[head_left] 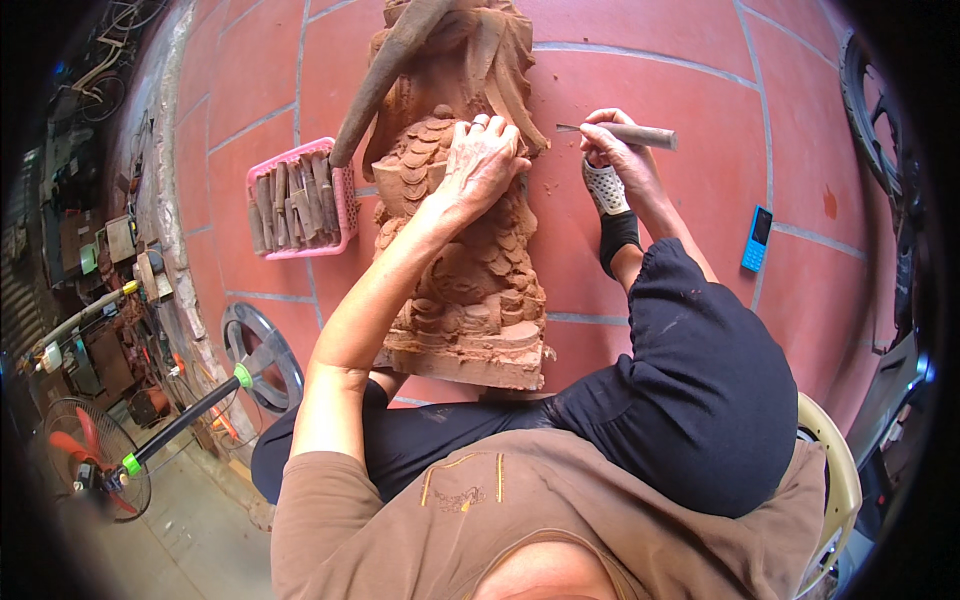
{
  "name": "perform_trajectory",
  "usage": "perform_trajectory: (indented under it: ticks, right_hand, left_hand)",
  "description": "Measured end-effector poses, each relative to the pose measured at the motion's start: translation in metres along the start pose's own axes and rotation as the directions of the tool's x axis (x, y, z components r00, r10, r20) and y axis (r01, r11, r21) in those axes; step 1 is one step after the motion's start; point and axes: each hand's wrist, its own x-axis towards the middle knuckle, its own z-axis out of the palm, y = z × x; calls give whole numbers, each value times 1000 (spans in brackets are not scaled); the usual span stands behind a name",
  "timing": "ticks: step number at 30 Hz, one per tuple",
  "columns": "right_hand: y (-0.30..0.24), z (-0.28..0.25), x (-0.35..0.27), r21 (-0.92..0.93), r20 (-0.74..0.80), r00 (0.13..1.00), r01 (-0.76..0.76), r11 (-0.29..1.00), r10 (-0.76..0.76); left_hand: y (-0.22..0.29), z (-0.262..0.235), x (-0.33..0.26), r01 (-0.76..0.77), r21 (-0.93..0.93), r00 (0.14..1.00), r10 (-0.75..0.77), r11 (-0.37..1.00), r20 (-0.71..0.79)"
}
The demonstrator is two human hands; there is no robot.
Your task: The person carves a wooden sculpture using a chisel and mallet. They repeatedly strike the chisel to shape the upper portion of the piece, occasionally adjusting the chisel position and clearing wood shavings with their hand.
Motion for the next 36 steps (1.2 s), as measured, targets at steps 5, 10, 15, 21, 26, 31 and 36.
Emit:
perform_trajectory:
  ticks: [5,10,15,21,26,31,36]
  right_hand:
    - [-3,5,0,27,6,1000,-1,1000,1]
    - [-2,1,0,0,-12,1000,14,1000,-14]
    - [-1,-1,0,7,-24,1000,7,1000,-7]
    - [-2,-3,1,6,-28,1000,-1,1000,1]
    - [-6,4,1,23,9,1000,14,1000,-15]
    - [1,3,2,15,16,1000,16,1000,-16]
    - [1,3,3,7,9,1000,24,1000,-24]
  left_hand:
    - [10,14,10,72,-15,997,-72,997,-8]
    - [-4,5,7,99,-217,993,-112,971,-47]
    - [-43,-63,-3,261,-362,959,-282,895,-6]
    - [-107,-140,-47,325,133,835,-350,936,424]
    - [-99,-120,-60,164,83,946,-181,983,270]
    - [-27,-59,-21,-140,-60,982,147,988,122]
    - [13,-7,-18,-189,287,967,128,939,220]
